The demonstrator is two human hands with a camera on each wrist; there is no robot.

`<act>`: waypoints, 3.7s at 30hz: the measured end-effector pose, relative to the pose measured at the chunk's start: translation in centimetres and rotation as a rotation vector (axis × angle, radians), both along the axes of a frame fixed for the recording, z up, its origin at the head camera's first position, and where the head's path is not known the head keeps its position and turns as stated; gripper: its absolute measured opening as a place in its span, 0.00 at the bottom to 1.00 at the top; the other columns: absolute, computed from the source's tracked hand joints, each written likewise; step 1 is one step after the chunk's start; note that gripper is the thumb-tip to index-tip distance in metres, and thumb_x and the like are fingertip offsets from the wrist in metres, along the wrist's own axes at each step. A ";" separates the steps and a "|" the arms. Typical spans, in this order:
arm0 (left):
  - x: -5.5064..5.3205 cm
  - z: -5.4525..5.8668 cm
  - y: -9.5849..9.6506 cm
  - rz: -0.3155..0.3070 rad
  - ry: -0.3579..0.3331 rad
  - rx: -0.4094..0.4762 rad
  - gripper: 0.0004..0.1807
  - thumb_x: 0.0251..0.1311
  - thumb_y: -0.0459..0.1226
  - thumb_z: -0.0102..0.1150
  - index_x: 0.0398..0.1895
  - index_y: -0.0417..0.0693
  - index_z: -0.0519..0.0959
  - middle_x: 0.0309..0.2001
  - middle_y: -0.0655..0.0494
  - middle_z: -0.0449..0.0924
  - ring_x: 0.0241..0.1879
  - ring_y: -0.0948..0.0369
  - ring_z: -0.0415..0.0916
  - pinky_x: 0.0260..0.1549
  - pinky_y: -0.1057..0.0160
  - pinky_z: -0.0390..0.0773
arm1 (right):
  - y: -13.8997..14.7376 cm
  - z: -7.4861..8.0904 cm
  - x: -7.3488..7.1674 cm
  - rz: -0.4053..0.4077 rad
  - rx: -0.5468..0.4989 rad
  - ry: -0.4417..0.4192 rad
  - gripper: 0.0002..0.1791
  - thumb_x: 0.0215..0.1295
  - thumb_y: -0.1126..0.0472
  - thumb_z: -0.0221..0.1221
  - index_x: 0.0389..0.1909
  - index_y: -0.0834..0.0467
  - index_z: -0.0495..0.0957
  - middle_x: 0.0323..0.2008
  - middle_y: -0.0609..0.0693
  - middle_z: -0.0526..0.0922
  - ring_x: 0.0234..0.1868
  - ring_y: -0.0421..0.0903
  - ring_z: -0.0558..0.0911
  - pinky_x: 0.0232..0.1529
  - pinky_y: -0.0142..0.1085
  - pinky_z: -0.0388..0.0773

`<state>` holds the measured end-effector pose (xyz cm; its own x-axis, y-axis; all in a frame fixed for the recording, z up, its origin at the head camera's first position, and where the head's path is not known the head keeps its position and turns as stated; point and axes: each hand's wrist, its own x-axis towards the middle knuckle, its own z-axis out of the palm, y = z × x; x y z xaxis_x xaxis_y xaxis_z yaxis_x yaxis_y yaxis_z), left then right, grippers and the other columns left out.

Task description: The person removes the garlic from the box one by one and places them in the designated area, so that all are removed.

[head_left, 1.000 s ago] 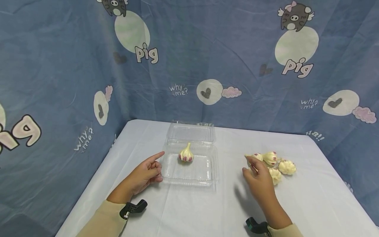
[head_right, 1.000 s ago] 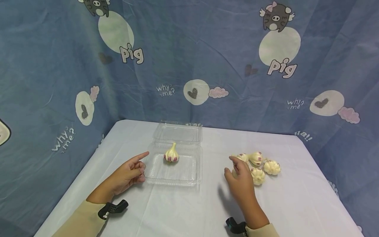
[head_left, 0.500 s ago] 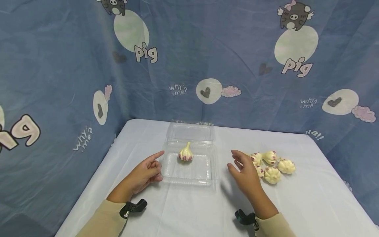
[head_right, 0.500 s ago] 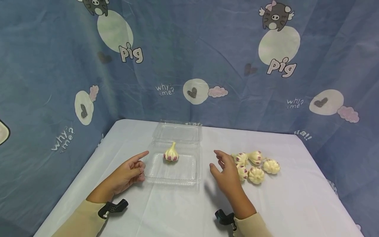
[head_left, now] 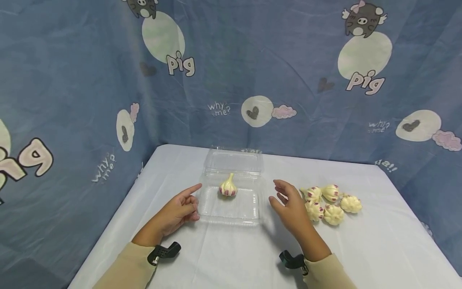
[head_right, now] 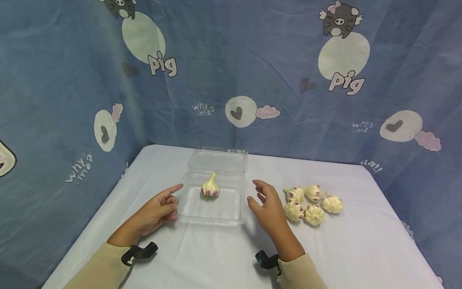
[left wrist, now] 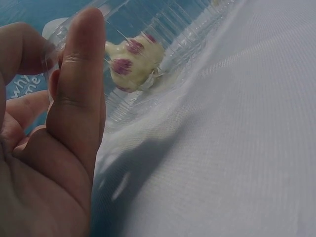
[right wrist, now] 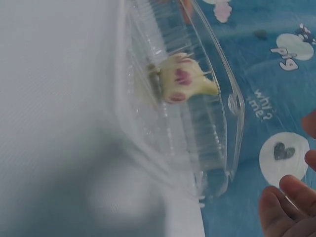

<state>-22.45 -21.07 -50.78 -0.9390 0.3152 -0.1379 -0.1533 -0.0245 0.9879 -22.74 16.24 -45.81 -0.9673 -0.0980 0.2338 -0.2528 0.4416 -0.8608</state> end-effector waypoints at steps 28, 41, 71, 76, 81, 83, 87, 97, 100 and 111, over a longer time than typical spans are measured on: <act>-0.1 0.2 -0.2 -0.020 0.008 0.013 0.42 0.72 0.24 0.53 0.85 0.52 0.51 0.40 0.56 0.69 0.34 0.63 0.74 0.38 0.65 0.88 | -4.2 0.5 -1.1 0.144 0.057 -0.101 0.36 0.68 0.61 0.68 0.75 0.53 0.67 0.72 0.57 0.66 0.71 0.56 0.74 0.70 0.45 0.76; 0.0 0.1 -0.2 -0.017 0.000 0.010 0.43 0.71 0.24 0.53 0.85 0.53 0.52 0.40 0.56 0.68 0.34 0.63 0.73 0.38 0.65 0.88 | -6.8 1.0 -1.4 0.166 0.039 -0.115 0.36 0.68 0.61 0.68 0.75 0.53 0.68 0.72 0.57 0.67 0.71 0.56 0.74 0.71 0.48 0.75; 0.0 -0.1 -0.1 -0.019 -0.003 0.019 0.43 0.70 0.23 0.52 0.85 0.54 0.52 0.41 0.55 0.68 0.34 0.64 0.74 0.38 0.65 0.88 | -10.0 -0.6 -3.1 0.179 0.110 -0.135 0.34 0.68 0.59 0.66 0.74 0.54 0.70 0.73 0.63 0.69 0.71 0.64 0.74 0.70 0.55 0.75; -0.1 -0.2 -0.1 -0.019 -0.003 0.022 0.43 0.70 0.23 0.51 0.85 0.54 0.53 0.41 0.55 0.68 0.34 0.64 0.73 0.37 0.65 0.88 | -10.3 -0.7 -3.2 0.179 0.161 -0.143 0.36 0.66 0.57 0.67 0.75 0.52 0.69 0.71 0.64 0.69 0.68 0.64 0.74 0.65 0.58 0.78; 0.1 -0.2 -0.1 -0.022 -0.005 0.021 0.43 0.70 0.23 0.51 0.85 0.53 0.52 0.41 0.55 0.68 0.34 0.64 0.73 0.37 0.66 0.88 | -10.5 -1.0 -3.3 0.200 0.211 -0.150 0.38 0.65 0.56 0.69 0.76 0.51 0.69 0.71 0.63 0.69 0.71 0.62 0.71 0.68 0.60 0.73; 0.1 -0.2 -0.1 -0.023 -0.005 0.024 0.43 0.70 0.23 0.51 0.85 0.53 0.52 0.41 0.55 0.68 0.34 0.64 0.74 0.37 0.66 0.88 | -10.7 -1.1 -3.2 0.214 0.218 -0.159 0.38 0.65 0.56 0.70 0.76 0.50 0.69 0.73 0.63 0.67 0.74 0.61 0.68 0.72 0.61 0.69; 0.2 -0.1 -0.2 -0.013 -0.003 0.029 0.43 0.70 0.23 0.51 0.85 0.53 0.52 0.41 0.55 0.68 0.34 0.64 0.74 0.37 0.66 0.88 | -11.1 -1.2 -3.3 0.232 0.230 -0.171 0.39 0.64 0.55 0.70 0.76 0.49 0.68 0.74 0.64 0.65 0.75 0.63 0.67 0.73 0.63 0.68; 0.2 -0.1 -0.2 -0.016 -0.013 0.030 0.43 0.70 0.23 0.51 0.85 0.53 0.52 0.41 0.55 0.68 0.34 0.64 0.75 0.37 0.65 0.89 | -11.8 -1.5 -3.5 0.215 0.287 -0.202 0.41 0.65 0.53 0.71 0.78 0.43 0.66 0.74 0.63 0.64 0.70 0.63 0.73 0.68 0.61 0.74; 0.1 0.0 -0.2 -0.017 -0.010 0.030 0.43 0.70 0.23 0.51 0.85 0.53 0.52 0.41 0.55 0.68 0.34 0.64 0.75 0.37 0.66 0.89 | -11.9 -1.5 -3.5 0.229 0.298 -0.212 0.42 0.65 0.53 0.72 0.79 0.43 0.66 0.74 0.63 0.64 0.67 0.61 0.75 0.67 0.60 0.75; 0.1 0.2 0.0 -0.010 -0.015 0.027 0.42 0.71 0.23 0.52 0.85 0.55 0.53 0.41 0.55 0.68 0.33 0.64 0.75 0.37 0.65 0.89 | -11.9 -1.6 -3.4 0.263 0.328 -0.251 0.46 0.63 0.53 0.73 0.80 0.42 0.63 0.73 0.64 0.63 0.70 0.63 0.73 0.69 0.61 0.73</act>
<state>-22.34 -21.09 -50.63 -0.9336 0.3285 -0.1435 -0.1689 -0.0499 0.9844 -26.14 4.35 -47.45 -0.9225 -0.3760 -0.0876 -0.1944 0.6485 -0.7360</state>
